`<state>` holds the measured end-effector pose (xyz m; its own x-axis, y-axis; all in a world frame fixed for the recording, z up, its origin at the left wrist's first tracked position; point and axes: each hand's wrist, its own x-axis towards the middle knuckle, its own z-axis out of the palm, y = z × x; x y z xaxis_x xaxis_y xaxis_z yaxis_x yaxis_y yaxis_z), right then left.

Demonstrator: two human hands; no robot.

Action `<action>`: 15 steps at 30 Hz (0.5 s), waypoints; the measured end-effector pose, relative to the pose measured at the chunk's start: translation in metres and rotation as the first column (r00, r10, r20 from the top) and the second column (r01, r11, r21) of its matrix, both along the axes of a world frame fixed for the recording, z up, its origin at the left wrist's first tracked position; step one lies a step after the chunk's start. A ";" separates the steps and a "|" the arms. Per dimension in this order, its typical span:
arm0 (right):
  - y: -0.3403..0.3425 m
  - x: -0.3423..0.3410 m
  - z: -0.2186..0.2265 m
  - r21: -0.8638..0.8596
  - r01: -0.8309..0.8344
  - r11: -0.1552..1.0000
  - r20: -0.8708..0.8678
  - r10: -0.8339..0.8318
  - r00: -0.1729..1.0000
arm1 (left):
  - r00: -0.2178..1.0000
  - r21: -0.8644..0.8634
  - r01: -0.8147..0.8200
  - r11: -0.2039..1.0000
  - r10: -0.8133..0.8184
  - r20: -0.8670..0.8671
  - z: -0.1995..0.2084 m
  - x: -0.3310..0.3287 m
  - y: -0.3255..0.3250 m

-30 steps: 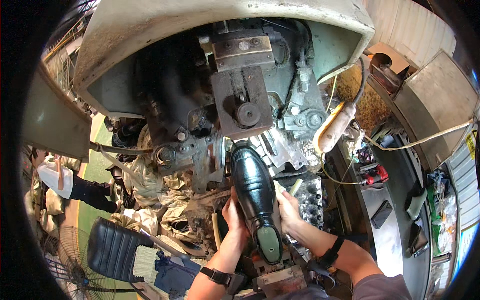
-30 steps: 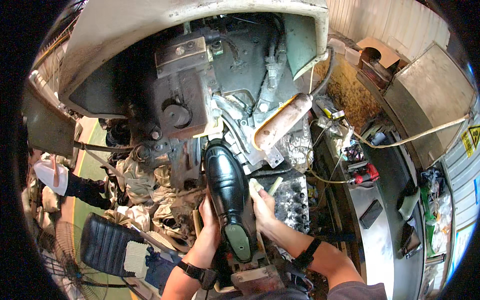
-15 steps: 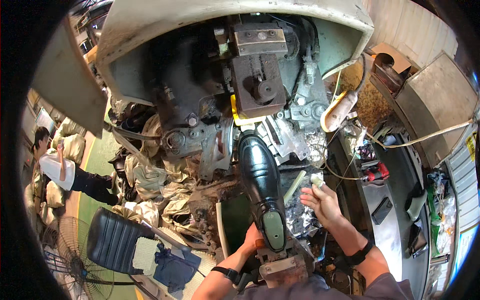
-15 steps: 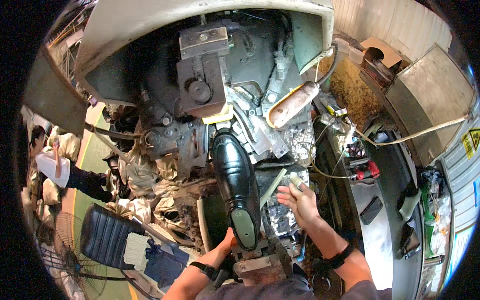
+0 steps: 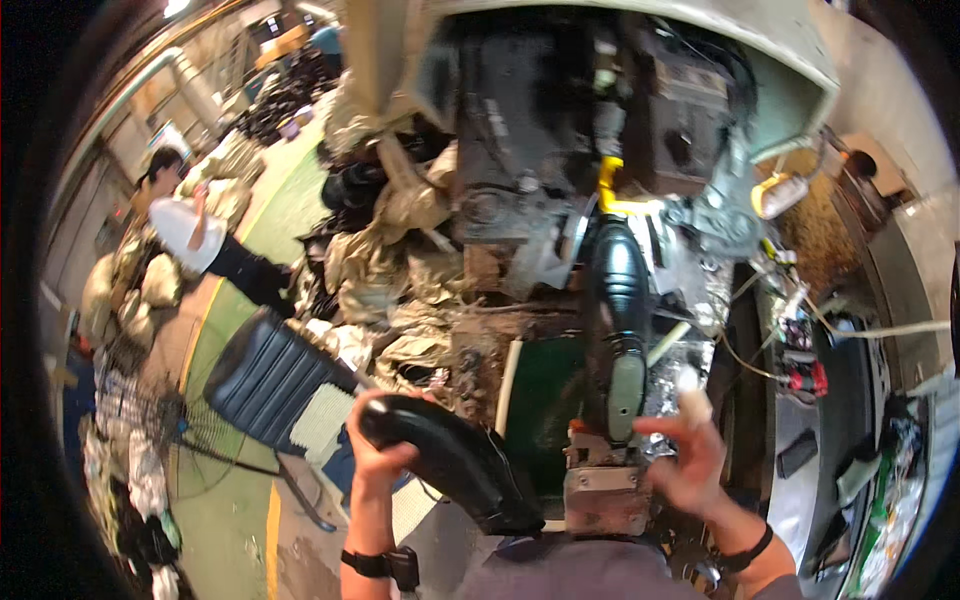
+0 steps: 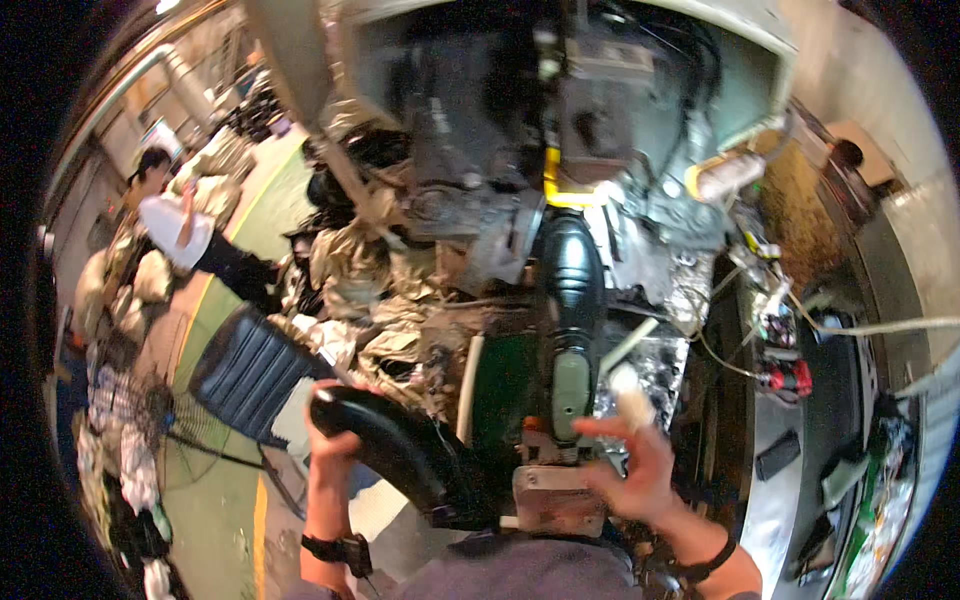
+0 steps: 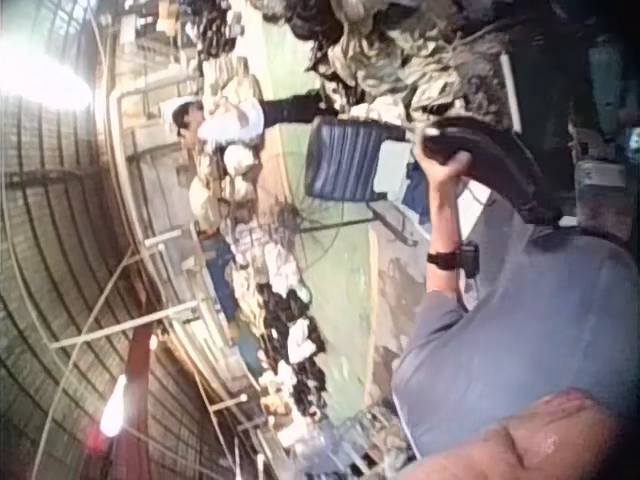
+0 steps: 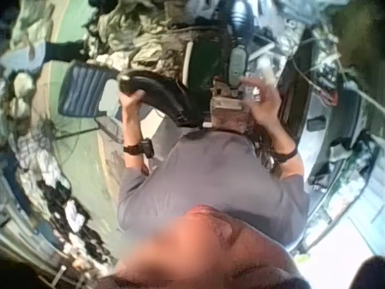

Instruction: Operating a shoe lasting machine to shape and secure the upper to the last.

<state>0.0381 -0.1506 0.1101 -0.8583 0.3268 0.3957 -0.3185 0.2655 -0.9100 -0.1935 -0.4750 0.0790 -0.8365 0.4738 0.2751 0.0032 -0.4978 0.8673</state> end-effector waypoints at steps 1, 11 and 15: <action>-0.008 0.009 0.014 0.090 -0.181 0.979 0.195 0.161 0.967 | 0.997 0.117 0.001 0.993 -0.010 0.077 0.014 -0.001 -0.004; -0.081 0.061 -0.062 0.737 -0.162 0.657 -0.163 0.405 0.900 | 0.865 0.558 0.477 0.679 -0.476 -0.159 0.058 0.027 0.081; -0.084 0.090 -0.061 0.738 0.154 0.657 -0.299 0.113 0.947 | 0.766 0.576 0.570 0.586 -0.632 -0.114 0.066 0.046 0.137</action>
<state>0.1285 -0.2347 0.0491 -0.6519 -0.1775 0.7373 -0.5157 0.8165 -0.2595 -0.1479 -0.3383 0.1446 -0.4525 0.6677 0.5912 -0.5388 -0.7329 0.4153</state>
